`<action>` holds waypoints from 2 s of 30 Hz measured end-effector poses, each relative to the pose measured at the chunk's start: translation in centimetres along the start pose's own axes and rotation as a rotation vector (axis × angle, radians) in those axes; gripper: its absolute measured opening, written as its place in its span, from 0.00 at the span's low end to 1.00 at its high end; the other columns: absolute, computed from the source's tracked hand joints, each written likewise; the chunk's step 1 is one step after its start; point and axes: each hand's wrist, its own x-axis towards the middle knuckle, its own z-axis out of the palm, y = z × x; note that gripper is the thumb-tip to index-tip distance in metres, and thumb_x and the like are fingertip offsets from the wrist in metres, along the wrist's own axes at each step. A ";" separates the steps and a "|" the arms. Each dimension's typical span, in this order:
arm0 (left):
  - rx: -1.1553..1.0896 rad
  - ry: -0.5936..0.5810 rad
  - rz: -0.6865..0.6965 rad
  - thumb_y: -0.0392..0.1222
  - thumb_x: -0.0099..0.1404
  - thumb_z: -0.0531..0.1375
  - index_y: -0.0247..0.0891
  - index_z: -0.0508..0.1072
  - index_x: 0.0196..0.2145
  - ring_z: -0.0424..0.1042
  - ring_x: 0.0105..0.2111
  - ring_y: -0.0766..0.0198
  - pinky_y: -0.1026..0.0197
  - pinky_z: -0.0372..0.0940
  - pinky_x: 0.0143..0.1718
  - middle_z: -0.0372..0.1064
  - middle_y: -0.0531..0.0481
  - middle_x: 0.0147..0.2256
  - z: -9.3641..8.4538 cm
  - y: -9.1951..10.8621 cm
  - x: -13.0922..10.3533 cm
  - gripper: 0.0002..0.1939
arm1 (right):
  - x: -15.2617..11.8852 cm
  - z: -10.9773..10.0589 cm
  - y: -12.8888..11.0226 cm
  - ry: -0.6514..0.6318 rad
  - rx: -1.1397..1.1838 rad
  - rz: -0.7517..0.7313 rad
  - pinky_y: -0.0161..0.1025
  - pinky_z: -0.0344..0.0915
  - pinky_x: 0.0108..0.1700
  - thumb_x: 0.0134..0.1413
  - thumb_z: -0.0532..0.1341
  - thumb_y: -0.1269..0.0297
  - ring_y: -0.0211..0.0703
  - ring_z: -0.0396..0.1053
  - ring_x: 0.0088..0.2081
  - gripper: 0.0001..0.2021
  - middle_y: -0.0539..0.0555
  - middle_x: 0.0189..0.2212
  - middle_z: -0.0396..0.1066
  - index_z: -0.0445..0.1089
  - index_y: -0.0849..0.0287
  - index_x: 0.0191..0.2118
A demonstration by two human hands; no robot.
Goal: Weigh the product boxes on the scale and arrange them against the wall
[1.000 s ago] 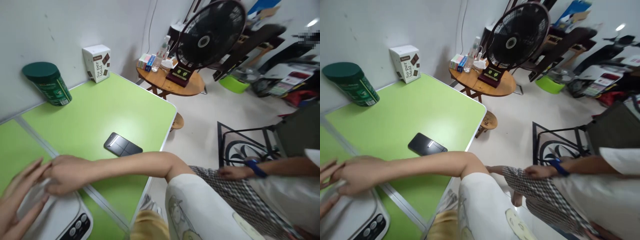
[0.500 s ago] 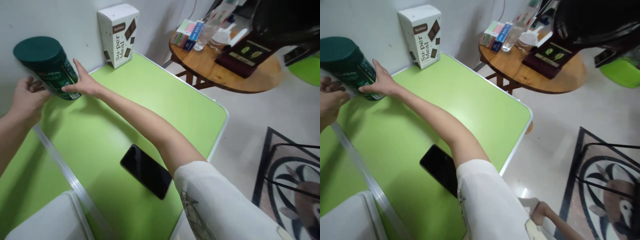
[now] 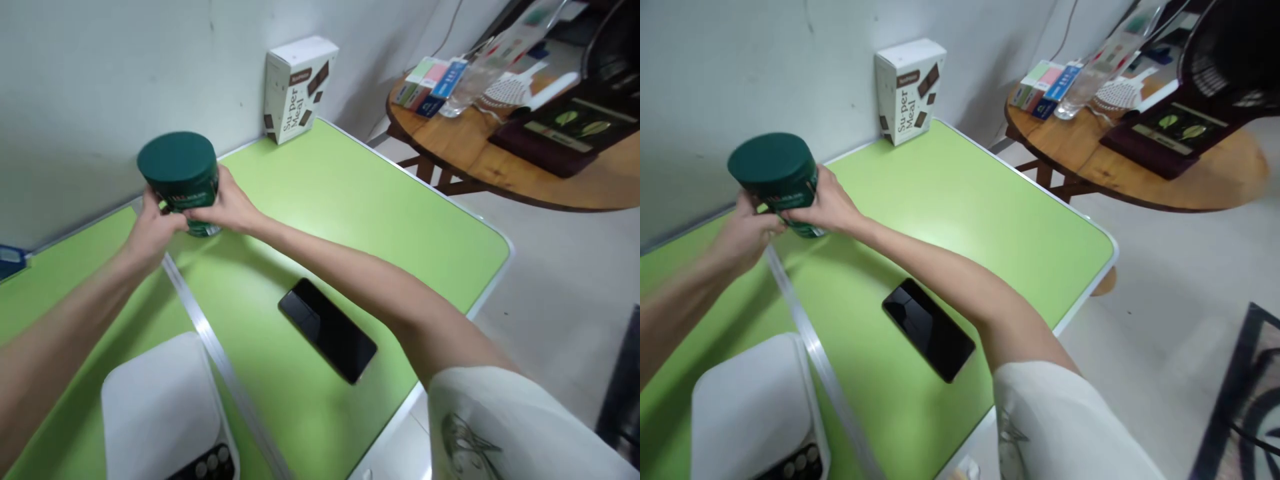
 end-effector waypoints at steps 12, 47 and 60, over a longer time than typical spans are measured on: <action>-0.094 -0.015 -0.247 0.38 0.57 0.57 0.59 0.39 0.64 0.55 0.61 0.51 0.48 0.63 0.56 0.46 0.55 0.64 -6.8 6.4 -26.4 0.43 | -15.7 1.3 -16.5 -0.270 0.058 -0.142 0.54 0.63 0.53 0.38 0.69 0.52 0.57 0.59 0.55 0.46 0.65 0.56 0.57 0.47 0.61 0.60; -0.216 0.667 -0.087 0.29 0.49 0.58 0.40 0.41 0.64 0.42 0.65 0.51 0.46 0.41 0.65 0.43 0.42 0.65 -19.5 -0.9 -35.6 0.47 | -16.3 22.9 -23.2 -0.582 -0.025 -0.368 0.56 0.60 0.54 0.42 0.64 0.41 0.59 0.64 0.52 0.42 0.67 0.53 0.63 0.53 0.60 0.58; -0.027 1.076 -0.321 0.27 0.47 0.55 0.34 0.51 0.61 0.61 0.56 0.54 0.51 0.56 0.60 0.64 0.53 0.54 -33.0 -10.2 -37.8 0.42 | -15.6 41.7 -27.0 -0.715 -0.055 -0.354 0.51 0.55 0.59 0.40 0.64 0.39 0.59 0.54 0.59 0.48 0.71 0.55 0.56 0.47 0.69 0.58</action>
